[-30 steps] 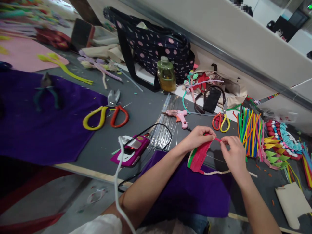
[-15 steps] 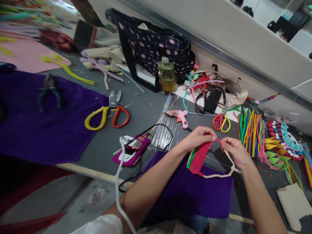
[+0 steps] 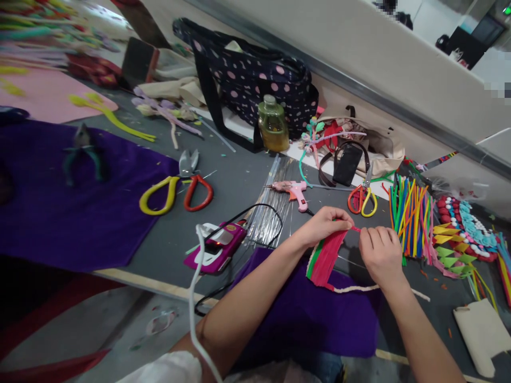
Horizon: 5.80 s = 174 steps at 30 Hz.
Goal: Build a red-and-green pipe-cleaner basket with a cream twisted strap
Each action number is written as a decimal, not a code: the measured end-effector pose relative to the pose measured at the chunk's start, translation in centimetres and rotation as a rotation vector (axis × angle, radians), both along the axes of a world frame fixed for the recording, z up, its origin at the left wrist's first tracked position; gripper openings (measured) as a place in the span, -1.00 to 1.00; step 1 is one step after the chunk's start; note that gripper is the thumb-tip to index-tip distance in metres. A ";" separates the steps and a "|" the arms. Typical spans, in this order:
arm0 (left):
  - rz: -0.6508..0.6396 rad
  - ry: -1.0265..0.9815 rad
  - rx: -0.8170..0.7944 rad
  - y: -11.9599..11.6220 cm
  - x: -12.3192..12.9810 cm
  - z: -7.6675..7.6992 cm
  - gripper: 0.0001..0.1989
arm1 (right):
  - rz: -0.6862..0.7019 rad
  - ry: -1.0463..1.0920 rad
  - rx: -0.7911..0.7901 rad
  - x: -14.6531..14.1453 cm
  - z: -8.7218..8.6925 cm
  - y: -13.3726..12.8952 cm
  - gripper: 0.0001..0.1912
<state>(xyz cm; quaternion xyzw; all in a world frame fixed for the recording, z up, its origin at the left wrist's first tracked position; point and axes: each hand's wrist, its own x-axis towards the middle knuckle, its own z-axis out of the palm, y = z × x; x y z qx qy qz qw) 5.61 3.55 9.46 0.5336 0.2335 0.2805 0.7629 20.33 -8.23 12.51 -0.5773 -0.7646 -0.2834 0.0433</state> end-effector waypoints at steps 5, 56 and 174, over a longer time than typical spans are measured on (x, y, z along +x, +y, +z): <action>-0.002 0.015 0.020 0.0 -0.2 0.2 -0.88 | -0.046 0.406 -0.126 0.2 0.7 0.2 -0.86; 0.226 -0.117 -0.282 2.1 0.3 -3.4 -0.54 | -0.221 2.321 0.049 3.2 -4.6 2.6 -0.57; 0.187 -0.110 -0.271 -1.0 -2.7 -2.5 -0.50 | -0.354 2.302 0.141 -4.1 -2.5 3.8 -0.66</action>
